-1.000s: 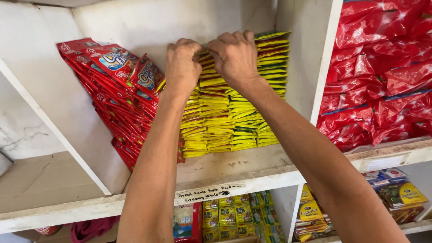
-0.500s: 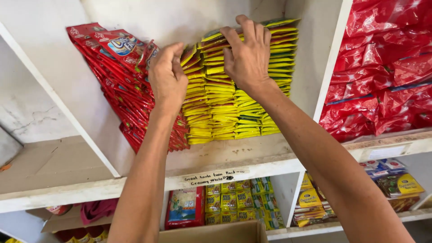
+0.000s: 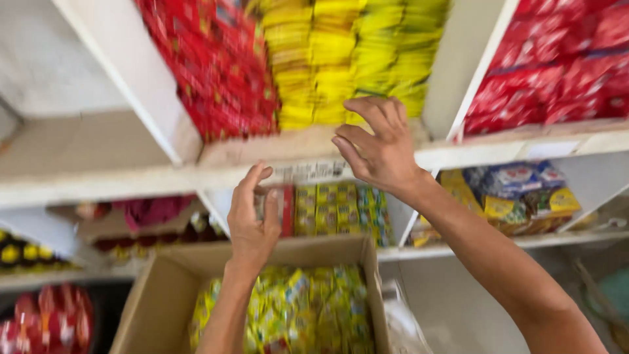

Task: Sorting and stocking small seasoning packets from a box onto retail shelves in a grocery store.

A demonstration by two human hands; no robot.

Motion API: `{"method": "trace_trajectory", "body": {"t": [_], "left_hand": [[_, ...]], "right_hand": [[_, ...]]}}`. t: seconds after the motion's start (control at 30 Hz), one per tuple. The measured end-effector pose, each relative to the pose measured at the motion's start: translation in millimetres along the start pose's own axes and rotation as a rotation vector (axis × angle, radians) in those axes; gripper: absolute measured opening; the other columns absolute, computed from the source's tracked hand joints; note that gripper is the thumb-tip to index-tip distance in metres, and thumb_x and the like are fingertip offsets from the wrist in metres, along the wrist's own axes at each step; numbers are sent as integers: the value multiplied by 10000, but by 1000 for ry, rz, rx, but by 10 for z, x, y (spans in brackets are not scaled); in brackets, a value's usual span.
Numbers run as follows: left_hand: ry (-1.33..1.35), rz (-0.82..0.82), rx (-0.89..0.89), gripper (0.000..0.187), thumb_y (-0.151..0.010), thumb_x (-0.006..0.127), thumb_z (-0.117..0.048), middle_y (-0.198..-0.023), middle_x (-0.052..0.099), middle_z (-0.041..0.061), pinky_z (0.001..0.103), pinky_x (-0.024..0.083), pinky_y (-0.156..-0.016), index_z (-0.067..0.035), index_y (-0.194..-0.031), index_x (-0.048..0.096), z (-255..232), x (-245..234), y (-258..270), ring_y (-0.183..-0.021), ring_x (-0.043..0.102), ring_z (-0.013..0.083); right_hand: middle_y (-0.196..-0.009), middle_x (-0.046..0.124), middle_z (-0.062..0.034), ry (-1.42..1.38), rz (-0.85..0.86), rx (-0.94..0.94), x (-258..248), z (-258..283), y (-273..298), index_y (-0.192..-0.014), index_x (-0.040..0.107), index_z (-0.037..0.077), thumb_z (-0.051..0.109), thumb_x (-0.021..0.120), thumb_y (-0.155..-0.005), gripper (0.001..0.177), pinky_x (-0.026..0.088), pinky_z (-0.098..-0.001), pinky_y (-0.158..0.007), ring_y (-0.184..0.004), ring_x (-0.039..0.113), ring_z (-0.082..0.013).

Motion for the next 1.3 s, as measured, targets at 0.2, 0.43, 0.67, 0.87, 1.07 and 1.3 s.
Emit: {"method": "trace_trajectory", "body": {"t": [0.2,0.43,0.67,0.87,1.07,1.3], "left_hand": [[-36,14,-480,553,-974,617,-11,-1249,703,95,293,526,-703,-61,-1503,465,775,-309,1517,-780,604,151],[-7,3,-685,554,-956,611,7,-1233,683,126,300,548,-692,-50,-1487,462,1150,-415,2735,-860,623,162],[-62,781,-769,449,-929,678,-191,-1289,653,219,470,498,-999,-47,-1343,580,905,75,3623,-1186,624,384],[-129,1103,-829,463,-942,657,-272,-1243,660,216,495,460,-1013,-65,-1347,574,761,189,3970,-1191,594,401],[-242,1248,-817,405,-953,659,-313,-1126,695,234,507,513,-963,-44,-1252,609,696,203,4260,-1104,643,407],[-249,1265,-887,367,-931,676,-339,-1081,679,239,544,540,-888,-64,-1170,634,613,119,4288,-1055,649,429]], "right_hand": [[-1260,674,-133,-274,189,169,197,620,929,-868,726,57,148,852,-867,156,492,-452,-901,-1072,628,-312],[-1272,671,-136,-528,297,469,831,1078,1954,-1129,737,56,55,768,-972,160,585,-376,-919,-1102,697,-296],[-1086,737,-132,-670,624,790,1756,1131,2806,-1287,671,75,113,736,-944,351,610,-336,-780,-925,725,-225],[-1066,776,-115,-633,847,1144,2683,1180,4068,-1259,675,48,236,773,-855,456,599,-342,-847,-925,755,-192],[-1275,702,-220,-595,709,979,3030,1533,4635,-1390,608,7,257,803,-885,596,519,-424,-993,-1146,679,-341],[-1544,429,-186,-388,1243,802,3118,2008,4238,-1484,449,108,534,828,-745,933,272,-587,-1140,-1448,364,-364]]}}
Point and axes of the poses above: each hand's wrist, its own y-axis away from the middle knuckle, its own x-axis out of the palm, z = x × y, the point moved 8 cm from there along -y, towards the middle knuckle
